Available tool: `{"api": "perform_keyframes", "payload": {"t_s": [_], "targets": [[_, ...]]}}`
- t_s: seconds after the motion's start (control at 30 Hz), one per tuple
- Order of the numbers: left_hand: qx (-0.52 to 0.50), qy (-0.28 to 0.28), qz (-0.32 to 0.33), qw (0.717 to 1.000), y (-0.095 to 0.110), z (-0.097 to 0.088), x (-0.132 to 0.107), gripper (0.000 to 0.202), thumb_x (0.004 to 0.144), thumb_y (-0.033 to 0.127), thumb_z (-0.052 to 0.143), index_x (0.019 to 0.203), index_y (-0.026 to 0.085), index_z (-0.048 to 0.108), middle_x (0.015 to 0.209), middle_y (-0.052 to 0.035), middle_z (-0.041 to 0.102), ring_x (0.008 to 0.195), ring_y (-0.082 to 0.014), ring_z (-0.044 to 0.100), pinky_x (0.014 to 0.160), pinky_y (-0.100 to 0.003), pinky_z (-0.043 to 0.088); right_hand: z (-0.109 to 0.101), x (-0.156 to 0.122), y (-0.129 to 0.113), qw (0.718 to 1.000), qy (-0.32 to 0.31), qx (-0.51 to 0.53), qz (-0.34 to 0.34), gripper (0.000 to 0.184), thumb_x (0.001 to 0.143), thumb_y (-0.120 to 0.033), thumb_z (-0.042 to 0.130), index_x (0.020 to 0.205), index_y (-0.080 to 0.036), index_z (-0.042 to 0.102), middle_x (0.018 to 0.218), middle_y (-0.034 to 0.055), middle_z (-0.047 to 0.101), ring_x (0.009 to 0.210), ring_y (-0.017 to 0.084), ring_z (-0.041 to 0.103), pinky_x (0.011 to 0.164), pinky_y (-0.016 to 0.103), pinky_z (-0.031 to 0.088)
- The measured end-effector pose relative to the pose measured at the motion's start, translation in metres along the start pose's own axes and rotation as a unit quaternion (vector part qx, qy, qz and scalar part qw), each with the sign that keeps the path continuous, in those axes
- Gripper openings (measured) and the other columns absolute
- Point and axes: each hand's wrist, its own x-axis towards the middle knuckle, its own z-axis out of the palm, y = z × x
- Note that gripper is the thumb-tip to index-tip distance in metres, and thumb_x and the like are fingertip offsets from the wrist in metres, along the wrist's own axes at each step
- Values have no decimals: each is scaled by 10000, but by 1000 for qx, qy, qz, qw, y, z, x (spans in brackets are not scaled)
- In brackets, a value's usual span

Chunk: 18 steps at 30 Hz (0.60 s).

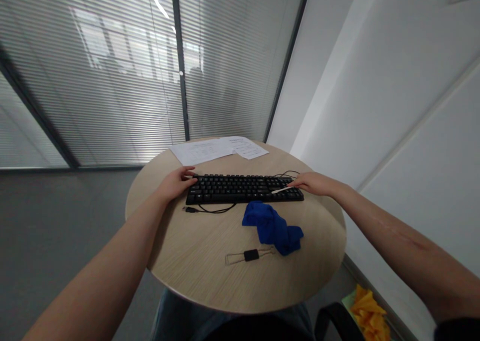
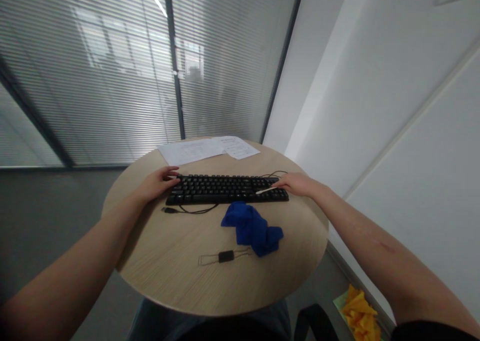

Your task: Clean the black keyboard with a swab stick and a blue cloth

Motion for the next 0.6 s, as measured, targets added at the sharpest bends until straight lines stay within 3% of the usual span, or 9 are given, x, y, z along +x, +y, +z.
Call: {"api": "perform_keyframes", "payload": {"t_s": [0.6], "targets": [[11, 11, 14, 1000, -2, -1, 2, 688, 658, 550, 733, 1239, 195, 634, 1109, -111, 749, 922, -281, 727, 828, -410, 581, 9, -23, 30, 999, 16, -31, 5, 399, 1003, -256, 420, 1260, -224, 724, 966, 127, 735, 924, 248, 656, 833, 346, 478]]}}
